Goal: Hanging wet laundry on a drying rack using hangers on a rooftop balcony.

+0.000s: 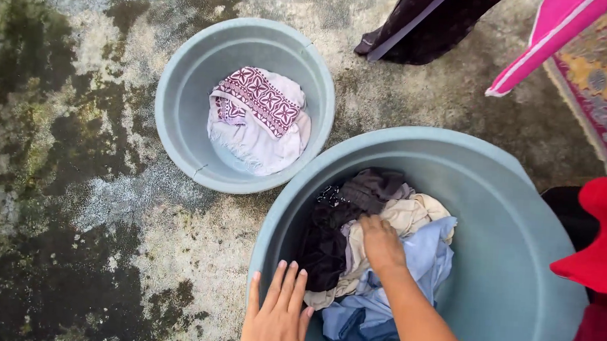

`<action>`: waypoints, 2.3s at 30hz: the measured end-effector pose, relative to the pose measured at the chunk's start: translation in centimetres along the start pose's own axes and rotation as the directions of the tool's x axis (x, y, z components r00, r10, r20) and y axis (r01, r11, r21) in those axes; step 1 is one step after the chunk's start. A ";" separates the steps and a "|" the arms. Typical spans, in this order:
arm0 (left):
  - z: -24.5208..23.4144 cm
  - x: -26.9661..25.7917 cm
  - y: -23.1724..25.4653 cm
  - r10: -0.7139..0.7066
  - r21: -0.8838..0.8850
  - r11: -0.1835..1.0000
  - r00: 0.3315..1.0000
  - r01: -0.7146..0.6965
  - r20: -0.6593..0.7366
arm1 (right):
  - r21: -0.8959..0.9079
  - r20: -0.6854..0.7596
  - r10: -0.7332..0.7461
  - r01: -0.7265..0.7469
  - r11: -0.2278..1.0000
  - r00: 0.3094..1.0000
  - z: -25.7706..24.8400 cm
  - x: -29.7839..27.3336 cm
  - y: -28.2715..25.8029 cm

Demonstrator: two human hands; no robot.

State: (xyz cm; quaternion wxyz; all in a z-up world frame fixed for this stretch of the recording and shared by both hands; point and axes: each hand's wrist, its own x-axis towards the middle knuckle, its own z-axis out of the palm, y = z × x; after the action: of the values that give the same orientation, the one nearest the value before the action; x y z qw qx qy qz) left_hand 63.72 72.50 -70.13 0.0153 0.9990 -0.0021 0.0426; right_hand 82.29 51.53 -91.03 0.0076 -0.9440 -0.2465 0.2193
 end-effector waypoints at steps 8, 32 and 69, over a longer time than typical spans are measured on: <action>-0.3 0.0 0.1 0.002 -0.151 0.988 1.000 -0.004 -0.016 | 0.372 -0.346 0.008 0.129 0.919 0.938 -6.9 -7.8 -0.4; -52.6 5.3 2.1 -0.284 -0.873 -0.252 0.831 0.418 0.479 | 0.629 -0.778 0.300 0.697 0.345 0.553 -60.0 -42.7 -14.2; -72.7 -38.0 38.5 0.113 -0.757 0.653 0.992 -0.032 0.055 | 0.725 -0.544 0.646 -0.088 0.683 0.535 -57.8 -116.1 -8.5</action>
State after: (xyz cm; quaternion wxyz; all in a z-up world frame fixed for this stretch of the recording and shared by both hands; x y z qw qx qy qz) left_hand 19.50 36.38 0.26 0.4263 0.9025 -0.0602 -0.0101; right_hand 11.67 9.98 9.94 0.3708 -0.9137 0.0880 -0.1412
